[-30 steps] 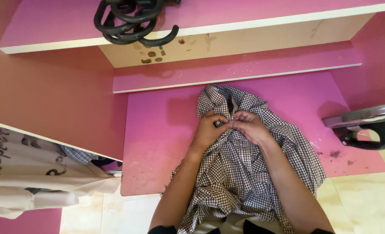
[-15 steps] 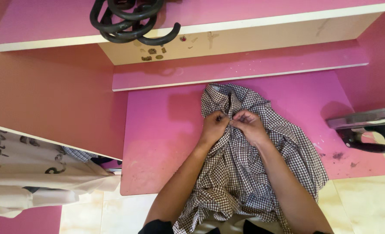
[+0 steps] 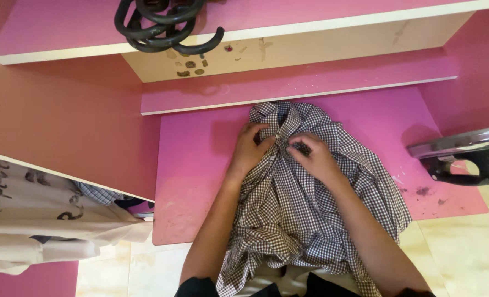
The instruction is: The person irons a white t-shirt on a pink ironing board, then hangs it on a hanger in a closet. They then retrieve a checkered shirt, lay it on the board, and begin buttoning it.
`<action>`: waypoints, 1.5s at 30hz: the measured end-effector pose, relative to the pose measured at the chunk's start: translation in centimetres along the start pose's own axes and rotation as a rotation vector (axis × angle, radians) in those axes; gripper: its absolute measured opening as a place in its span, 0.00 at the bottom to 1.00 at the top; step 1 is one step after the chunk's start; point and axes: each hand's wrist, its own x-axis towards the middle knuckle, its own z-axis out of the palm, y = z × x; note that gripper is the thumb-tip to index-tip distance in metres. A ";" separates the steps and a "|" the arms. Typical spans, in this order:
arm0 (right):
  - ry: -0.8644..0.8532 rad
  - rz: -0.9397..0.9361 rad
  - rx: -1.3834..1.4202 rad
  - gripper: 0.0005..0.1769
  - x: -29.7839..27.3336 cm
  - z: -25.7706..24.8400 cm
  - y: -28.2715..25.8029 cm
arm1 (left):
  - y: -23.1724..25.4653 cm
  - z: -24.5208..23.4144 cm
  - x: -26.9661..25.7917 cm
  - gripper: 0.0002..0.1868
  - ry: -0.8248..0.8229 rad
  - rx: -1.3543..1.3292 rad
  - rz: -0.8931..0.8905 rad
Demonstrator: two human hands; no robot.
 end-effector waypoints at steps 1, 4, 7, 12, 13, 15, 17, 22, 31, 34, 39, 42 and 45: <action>-0.059 -0.098 -0.138 0.17 -0.7 -0.7 -1.1 | 0.9 -1.4 -0.6 0.25 0.003 0.128 0.089; -0.150 0.099 -0.477 0.27 -2.7 -2.0 -2.5 | 3.0 -4.6 -3.4 0.34 -0.255 0.226 -0.058; -0.180 0.235 -0.488 0.32 -4.2 -1.4 -1.7 | 2.9 -5.6 -5.8 0.19 -0.429 0.383 -0.237; -0.007 0.191 -0.285 0.17 -5.1 -0.5 0.4 | 0.1 -7.1 -6.0 0.13 -0.156 0.219 -0.367; -0.011 0.220 -0.194 0.17 -4.6 -0.7 0.5 | 0.0 -7.5 -5.6 0.12 -0.131 0.255 -0.454; -0.079 0.478 -0.049 0.16 -3.9 -1.6 0.5 | 0.5 -8.4 -5.0 0.12 -0.016 0.317 -0.486; -0.094 0.556 0.173 0.17 -3.4 -2.4 0.4 | 1.3 -9.1 -5.0 0.14 0.085 0.446 -0.395; -0.184 0.559 0.263 0.23 -2.8 -3.5 0.7 | 4.4 -7.4 -5.4 0.13 0.080 0.355 0.093; 0.052 0.138 -0.047 0.15 -5.1 -1.2 -0.8 | 5.7 -9.3 -8.2 0.32 0.341 0.776 0.063; 0.061 0.161 -0.020 0.11 -5.7 -0.2 -2.3 | 3.7 -11.1 -8.6 0.11 0.047 0.445 -0.151; -0.060 0.402 -0.092 0.10 -5.5 0.0 -4.1 | 8.0 -9.7 -10.1 0.08 -0.125 0.111 -0.023; -0.059 0.391 -0.043 0.13 -5.8 -0.1 -3.3 | 10.5 -7.8 -11.1 0.12 -0.432 0.096 0.130; -0.036 0.371 0.006 0.12 -5.9 -0.4 -2.3 | 9.8 -6.6 -10.7 0.14 -0.554 0.003 -0.142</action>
